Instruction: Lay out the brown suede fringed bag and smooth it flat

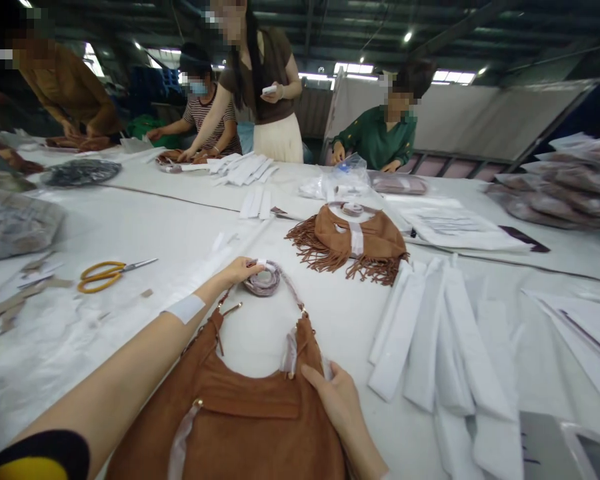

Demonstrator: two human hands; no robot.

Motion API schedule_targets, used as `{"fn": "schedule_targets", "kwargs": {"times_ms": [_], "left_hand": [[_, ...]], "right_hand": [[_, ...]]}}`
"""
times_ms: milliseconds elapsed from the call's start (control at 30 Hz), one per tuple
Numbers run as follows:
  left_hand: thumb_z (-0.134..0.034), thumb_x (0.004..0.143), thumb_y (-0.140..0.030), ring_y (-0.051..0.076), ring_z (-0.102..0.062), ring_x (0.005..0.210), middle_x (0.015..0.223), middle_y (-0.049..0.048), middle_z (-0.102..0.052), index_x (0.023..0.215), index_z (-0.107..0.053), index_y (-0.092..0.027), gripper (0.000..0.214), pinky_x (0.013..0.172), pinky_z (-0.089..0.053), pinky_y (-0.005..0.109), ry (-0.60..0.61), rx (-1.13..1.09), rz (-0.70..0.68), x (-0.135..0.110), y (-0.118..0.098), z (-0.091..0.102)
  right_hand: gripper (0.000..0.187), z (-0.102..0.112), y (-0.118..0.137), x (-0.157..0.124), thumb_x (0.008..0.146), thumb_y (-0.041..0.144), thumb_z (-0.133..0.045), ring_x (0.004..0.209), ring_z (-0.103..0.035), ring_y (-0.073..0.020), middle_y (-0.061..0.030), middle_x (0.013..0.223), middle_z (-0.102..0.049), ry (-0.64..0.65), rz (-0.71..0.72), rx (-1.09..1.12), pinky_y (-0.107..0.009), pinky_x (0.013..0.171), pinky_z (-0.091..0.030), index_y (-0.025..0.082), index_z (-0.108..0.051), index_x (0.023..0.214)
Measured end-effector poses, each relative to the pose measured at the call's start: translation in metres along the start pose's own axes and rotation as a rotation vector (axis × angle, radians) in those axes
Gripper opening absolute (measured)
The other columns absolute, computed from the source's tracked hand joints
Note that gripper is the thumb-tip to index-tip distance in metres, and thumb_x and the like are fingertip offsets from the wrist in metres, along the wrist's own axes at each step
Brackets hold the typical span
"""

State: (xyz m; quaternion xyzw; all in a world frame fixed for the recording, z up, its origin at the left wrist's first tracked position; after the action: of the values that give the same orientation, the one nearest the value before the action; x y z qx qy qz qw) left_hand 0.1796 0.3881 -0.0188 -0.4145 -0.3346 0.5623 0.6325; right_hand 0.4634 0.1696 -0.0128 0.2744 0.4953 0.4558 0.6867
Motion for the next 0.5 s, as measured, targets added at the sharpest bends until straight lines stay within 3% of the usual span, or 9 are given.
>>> {"fn": "schedule_targets", "kwargs": {"times_ms": [133, 233, 367, 500], "left_hand": [[-0.062, 0.064, -0.061, 0.013, -0.045, 0.059, 0.056, -0.0033, -0.051, 0.068, -0.063, -0.014, 0.047, 0.055, -0.031, 0.025, -0.043, 0.038, -0.033, 0.011, -0.007, 0.004], [-0.062, 0.063, -0.06, 0.014, -0.045, 0.058, 0.054, -0.0033, -0.051, 0.066, -0.063, -0.014, 0.046, 0.054, -0.03, 0.025, -0.075, 0.059, -0.041, 0.014, -0.011, 0.003], [-0.062, 0.064, -0.06, 0.015, -0.046, 0.057, 0.055, -0.0023, -0.053, 0.066, -0.063, -0.014, 0.047, 0.054, -0.032, 0.026, -0.084, 0.044, -0.029, 0.014, -0.004, -0.001], [-0.059, 0.068, -0.061, 0.015, -0.049, 0.059, 0.059, -0.0012, -0.058, 0.075, -0.067, -0.012, 0.05, 0.055, -0.034, 0.025, -0.083, 0.016, -0.006, 0.015, 0.01, -0.003]], "right_hand": [[0.048, 0.004, 0.008, 0.006, 0.064, 0.056, -0.066, 0.092, -0.067, -0.0316, -0.0118, 0.095, -0.073, -0.078, 0.003, -0.014, -0.039, 0.08, -0.054, 0.015, -0.066, 0.089], [0.053, 0.006, 0.005, 0.003, 0.066, 0.059, -0.065, 0.097, -0.065, -0.0311, -0.0123, 0.102, -0.071, -0.052, 0.01, 0.033, -0.04, 0.086, -0.052, 0.015, -0.064, 0.095], [0.064, 0.013, -0.017, -0.016, 0.07, 0.066, -0.062, 0.102, -0.063, -0.0311, -0.0121, 0.109, -0.069, -0.005, 0.043, 0.081, -0.04, 0.089, -0.052, 0.014, -0.062, 0.108], [0.061, 0.028, -0.052, -0.041, 0.08, 0.071, -0.047, 0.099, -0.063, -0.0286, -0.0101, 0.105, -0.07, -0.044, 0.127, -0.012, -0.033, 0.087, -0.052, 0.016, -0.067, 0.097]]}}
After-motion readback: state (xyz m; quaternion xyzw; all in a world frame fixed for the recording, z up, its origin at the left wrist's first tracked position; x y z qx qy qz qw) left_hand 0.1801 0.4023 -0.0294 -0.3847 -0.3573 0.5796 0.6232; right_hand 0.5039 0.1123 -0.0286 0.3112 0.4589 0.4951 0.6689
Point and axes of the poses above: each hand's wrist, its own x-axis towards the middle knuckle, its own z-axis out of the back of the hand, y = z × x, the point moved 4 cm from there along x, towards the middle knuckle
